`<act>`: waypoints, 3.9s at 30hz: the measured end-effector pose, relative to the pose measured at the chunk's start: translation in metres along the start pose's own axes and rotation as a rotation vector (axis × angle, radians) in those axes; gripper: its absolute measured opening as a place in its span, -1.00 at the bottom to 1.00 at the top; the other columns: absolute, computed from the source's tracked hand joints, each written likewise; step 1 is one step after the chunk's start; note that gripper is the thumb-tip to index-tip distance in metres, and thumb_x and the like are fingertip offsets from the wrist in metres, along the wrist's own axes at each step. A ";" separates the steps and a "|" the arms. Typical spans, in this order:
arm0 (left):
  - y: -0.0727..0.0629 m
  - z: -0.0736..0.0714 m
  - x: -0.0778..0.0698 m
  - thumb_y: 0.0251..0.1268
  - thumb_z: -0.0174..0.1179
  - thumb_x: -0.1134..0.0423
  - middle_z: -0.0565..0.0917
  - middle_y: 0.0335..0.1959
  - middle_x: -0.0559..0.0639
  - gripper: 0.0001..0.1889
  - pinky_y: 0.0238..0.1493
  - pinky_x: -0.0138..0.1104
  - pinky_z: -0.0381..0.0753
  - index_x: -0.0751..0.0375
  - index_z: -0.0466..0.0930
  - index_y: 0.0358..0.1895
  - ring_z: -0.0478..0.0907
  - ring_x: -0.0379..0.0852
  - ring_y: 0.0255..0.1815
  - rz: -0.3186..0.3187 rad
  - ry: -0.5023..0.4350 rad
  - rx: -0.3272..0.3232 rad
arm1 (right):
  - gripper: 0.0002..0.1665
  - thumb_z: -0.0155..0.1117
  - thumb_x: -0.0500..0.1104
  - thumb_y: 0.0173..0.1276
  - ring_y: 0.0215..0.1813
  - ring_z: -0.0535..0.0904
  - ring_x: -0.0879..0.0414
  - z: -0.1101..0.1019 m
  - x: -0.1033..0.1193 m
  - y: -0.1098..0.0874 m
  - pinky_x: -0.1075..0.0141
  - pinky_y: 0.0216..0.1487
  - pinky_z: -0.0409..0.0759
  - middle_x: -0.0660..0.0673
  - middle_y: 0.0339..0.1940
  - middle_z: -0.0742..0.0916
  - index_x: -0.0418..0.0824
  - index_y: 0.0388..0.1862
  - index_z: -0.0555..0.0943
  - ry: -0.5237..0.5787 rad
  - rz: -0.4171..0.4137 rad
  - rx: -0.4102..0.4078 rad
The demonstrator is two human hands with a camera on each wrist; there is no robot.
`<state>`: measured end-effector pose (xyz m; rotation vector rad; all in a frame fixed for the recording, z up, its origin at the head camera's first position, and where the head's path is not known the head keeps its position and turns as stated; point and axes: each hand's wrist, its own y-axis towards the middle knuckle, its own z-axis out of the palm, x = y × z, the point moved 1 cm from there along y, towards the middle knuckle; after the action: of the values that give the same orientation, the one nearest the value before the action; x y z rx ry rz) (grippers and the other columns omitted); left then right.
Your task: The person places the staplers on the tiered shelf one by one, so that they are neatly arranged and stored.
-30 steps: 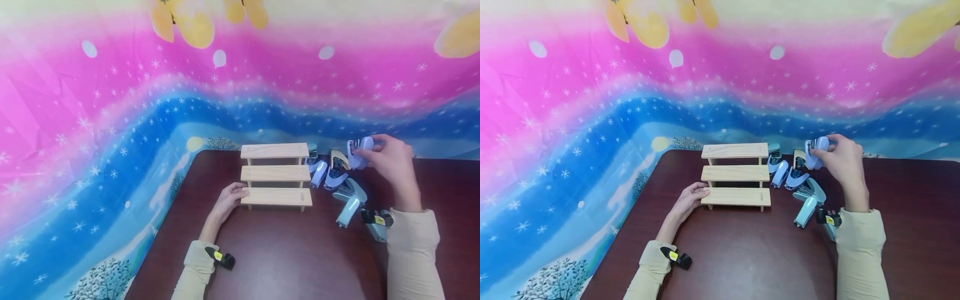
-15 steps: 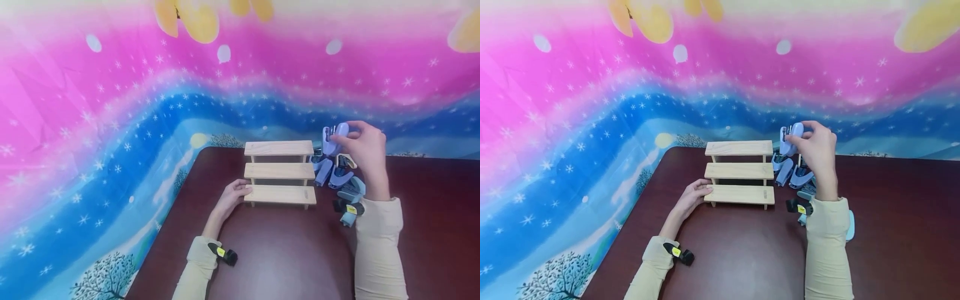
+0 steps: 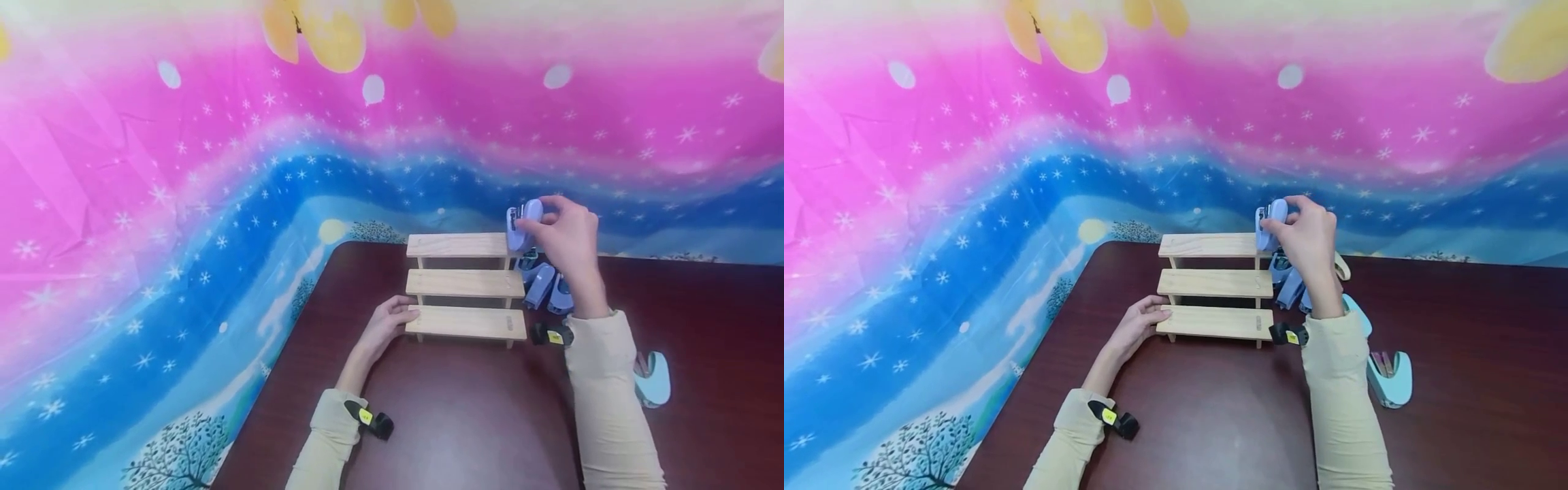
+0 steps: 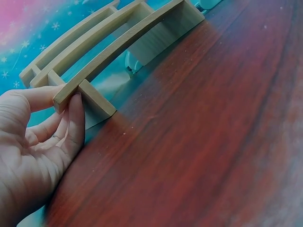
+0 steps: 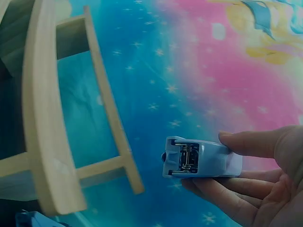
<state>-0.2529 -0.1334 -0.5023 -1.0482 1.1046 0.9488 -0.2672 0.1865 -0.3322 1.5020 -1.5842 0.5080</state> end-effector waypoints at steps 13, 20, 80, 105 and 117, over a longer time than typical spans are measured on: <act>-0.003 0.001 -0.002 0.38 0.28 0.36 0.67 -0.16 0.04 -0.57 -0.10 -0.33 0.68 0.48 0.45 0.23 0.66 -0.14 -0.18 0.006 0.000 -0.002 | -0.29 0.44 0.01 0.43 -0.09 0.75 -0.30 0.025 -0.003 0.002 -0.08 -0.19 0.72 -0.48 -0.04 0.75 -0.48 0.32 0.54 -0.101 -0.039 -0.007; -0.002 0.002 -0.002 0.39 0.27 0.35 0.67 -0.16 0.04 -0.54 -0.10 -0.34 0.68 0.52 0.43 0.25 0.65 -0.14 -0.18 0.011 0.003 0.005 | -0.40 0.40 0.00 0.47 -0.15 0.75 -0.27 0.035 -0.008 0.004 -0.05 -0.21 0.68 -0.45 -0.13 0.78 -0.44 0.25 0.62 -0.094 -0.071 -0.058; -0.003 0.001 -0.006 0.38 0.28 0.33 0.70 -0.15 0.05 -0.60 -0.09 -0.31 0.67 0.43 0.49 0.20 0.66 -0.13 -0.16 0.009 0.013 -0.001 | -0.19 0.41 0.03 0.43 -0.05 0.70 -0.32 -0.087 -0.151 -0.028 -0.17 -0.07 0.69 -0.51 0.01 0.71 -0.62 0.31 0.44 -0.376 -0.017 0.554; -0.003 0.000 0.000 0.38 0.28 0.34 0.69 -0.16 0.05 -0.58 -0.09 -0.33 0.67 0.46 0.48 0.22 0.67 -0.14 -0.17 0.006 0.007 -0.003 | -0.16 0.54 -0.28 0.14 0.00 0.59 -0.36 -0.050 -0.134 -0.046 -0.24 0.03 0.62 -0.57 0.03 0.62 -0.70 0.25 0.35 -0.491 -0.052 0.732; -0.002 -0.001 0.000 0.38 0.29 0.32 0.69 -0.17 0.05 -0.56 -0.09 -0.32 0.68 0.48 0.47 0.22 0.66 -0.15 -0.18 0.012 0.004 0.001 | -0.21 0.61 -0.21 0.13 -0.11 0.62 -0.21 -0.049 -0.135 -0.045 -0.14 -0.07 0.68 -0.41 -0.11 0.67 -0.66 0.16 0.45 -0.527 -0.112 0.759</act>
<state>-0.2512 -0.1345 -0.5021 -1.0438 1.1162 0.9557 -0.2240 0.2955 -0.4257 2.4378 -1.7774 0.7415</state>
